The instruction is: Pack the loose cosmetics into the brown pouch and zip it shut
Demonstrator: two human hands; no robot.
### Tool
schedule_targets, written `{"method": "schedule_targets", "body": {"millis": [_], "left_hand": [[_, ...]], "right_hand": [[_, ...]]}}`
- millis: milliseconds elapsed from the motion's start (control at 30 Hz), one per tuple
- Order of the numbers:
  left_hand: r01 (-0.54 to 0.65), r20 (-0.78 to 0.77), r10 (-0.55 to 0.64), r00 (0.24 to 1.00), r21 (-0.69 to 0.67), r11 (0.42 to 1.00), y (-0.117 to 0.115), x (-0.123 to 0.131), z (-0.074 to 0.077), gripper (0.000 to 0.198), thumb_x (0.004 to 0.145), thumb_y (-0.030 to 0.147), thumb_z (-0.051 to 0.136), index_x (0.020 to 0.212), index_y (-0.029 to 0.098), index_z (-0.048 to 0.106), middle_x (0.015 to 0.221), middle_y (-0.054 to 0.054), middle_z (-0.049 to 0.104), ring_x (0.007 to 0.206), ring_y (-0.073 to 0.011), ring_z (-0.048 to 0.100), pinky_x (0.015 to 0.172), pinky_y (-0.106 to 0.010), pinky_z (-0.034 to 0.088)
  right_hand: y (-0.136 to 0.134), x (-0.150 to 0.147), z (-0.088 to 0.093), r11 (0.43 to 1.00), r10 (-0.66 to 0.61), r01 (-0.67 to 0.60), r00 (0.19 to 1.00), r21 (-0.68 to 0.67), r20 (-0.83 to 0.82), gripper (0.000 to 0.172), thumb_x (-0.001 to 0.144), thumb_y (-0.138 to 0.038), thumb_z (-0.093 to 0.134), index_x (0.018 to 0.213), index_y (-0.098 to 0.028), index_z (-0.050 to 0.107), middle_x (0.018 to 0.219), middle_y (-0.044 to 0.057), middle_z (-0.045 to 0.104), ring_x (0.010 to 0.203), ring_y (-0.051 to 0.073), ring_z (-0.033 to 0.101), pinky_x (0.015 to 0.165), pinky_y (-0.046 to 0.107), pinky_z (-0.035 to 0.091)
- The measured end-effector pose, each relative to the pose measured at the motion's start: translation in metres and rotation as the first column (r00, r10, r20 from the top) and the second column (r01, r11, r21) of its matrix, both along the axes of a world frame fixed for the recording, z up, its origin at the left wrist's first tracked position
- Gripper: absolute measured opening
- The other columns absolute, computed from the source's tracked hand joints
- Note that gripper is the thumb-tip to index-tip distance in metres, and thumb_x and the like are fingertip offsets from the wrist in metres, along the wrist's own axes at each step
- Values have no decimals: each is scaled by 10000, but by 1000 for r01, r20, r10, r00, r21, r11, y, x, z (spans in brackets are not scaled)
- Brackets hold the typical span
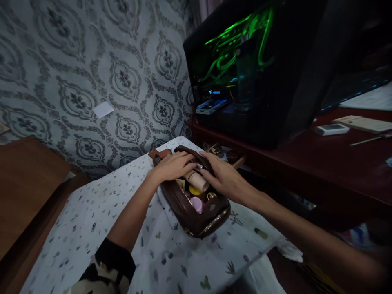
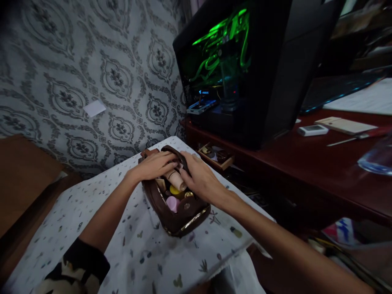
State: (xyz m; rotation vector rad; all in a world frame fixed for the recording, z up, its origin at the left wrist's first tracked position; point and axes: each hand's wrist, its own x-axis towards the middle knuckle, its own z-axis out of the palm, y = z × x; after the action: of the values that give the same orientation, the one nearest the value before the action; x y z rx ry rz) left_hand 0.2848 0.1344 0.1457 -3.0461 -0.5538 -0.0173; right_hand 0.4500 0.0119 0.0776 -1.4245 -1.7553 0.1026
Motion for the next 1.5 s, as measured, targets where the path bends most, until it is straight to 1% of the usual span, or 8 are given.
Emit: {"method": "schedule_targets", "body": {"millis": [267,567,733,833,933,1033,1267,1500], "left_hand": [[-82,112,80,991,16,996,-10,-9,-7,278,1049,410,438,1118,248,654,1141,-64,665,1137,-259,627,1005,-410,499],[-141,73,137,988,56,988,-15,-6,-5,331,1067,402,393,1081,224,673,1132,-74,686,1114,-265,644,957,-392,518],[-188,215,200,956,-77,979,-16,-11,-1,323,1059,404,413,1061,232,686,1066,-52,748,1011,-245,688,879,-346,522],[-197,419,257,871,-181,964,-9,-28,3,360,1048,414,408,957,219,698,917,-28,756,890,-207,692,830,-305,519],[-212,649,357,672,-292,932,6,-55,4,394,1028,423,403,918,188,700,943,-38,768,919,-191,696,862,-287,527],[-260,677,409,612,-316,912,22,-81,-2,384,994,419,425,876,169,691,908,-53,765,905,-201,695,864,-303,537],[-229,632,381,675,-311,922,21,-97,-14,318,930,425,525,917,176,722,1013,-92,749,1017,-238,679,958,-362,516],[-132,192,170,967,-195,972,8,-79,20,258,939,335,541,1050,240,754,1142,-60,743,1120,-254,648,1001,-356,485]], "right_hand": [[3,-2,-17,1000,-10,9,994,-7,-107,533,1009,-418,389,1450,-128,462,1468,199,580,1338,309,585,1139,523,451],[26,-2,0,993,80,-92,984,-68,-159,545,905,-397,510,1388,-144,527,1281,149,685,1124,284,675,989,442,531],[42,2,1,969,171,-200,967,-144,-187,654,838,-370,553,1430,-101,486,1281,153,680,1118,278,669,982,430,532],[41,3,1,964,150,-190,966,-185,-209,650,853,-351,567,1456,-131,463,1222,120,708,1032,256,690,920,406,548],[36,5,6,953,204,-243,956,-183,-210,619,875,-352,588,1458,-178,473,1312,109,680,1113,248,675,958,389,534],[34,5,10,950,216,-257,951,-175,-222,593,885,-352,594,1445,-190,490,1315,111,683,1105,250,681,948,387,540],[34,1,11,951,221,-264,945,-162,-240,572,897,-385,595,1431,-201,502,1333,114,676,1134,264,678,967,411,542],[30,0,14,950,165,-210,966,-229,-201,611,923,-400,574,1468,-152,455,1312,147,679,1070,266,686,937,413,542]]}}
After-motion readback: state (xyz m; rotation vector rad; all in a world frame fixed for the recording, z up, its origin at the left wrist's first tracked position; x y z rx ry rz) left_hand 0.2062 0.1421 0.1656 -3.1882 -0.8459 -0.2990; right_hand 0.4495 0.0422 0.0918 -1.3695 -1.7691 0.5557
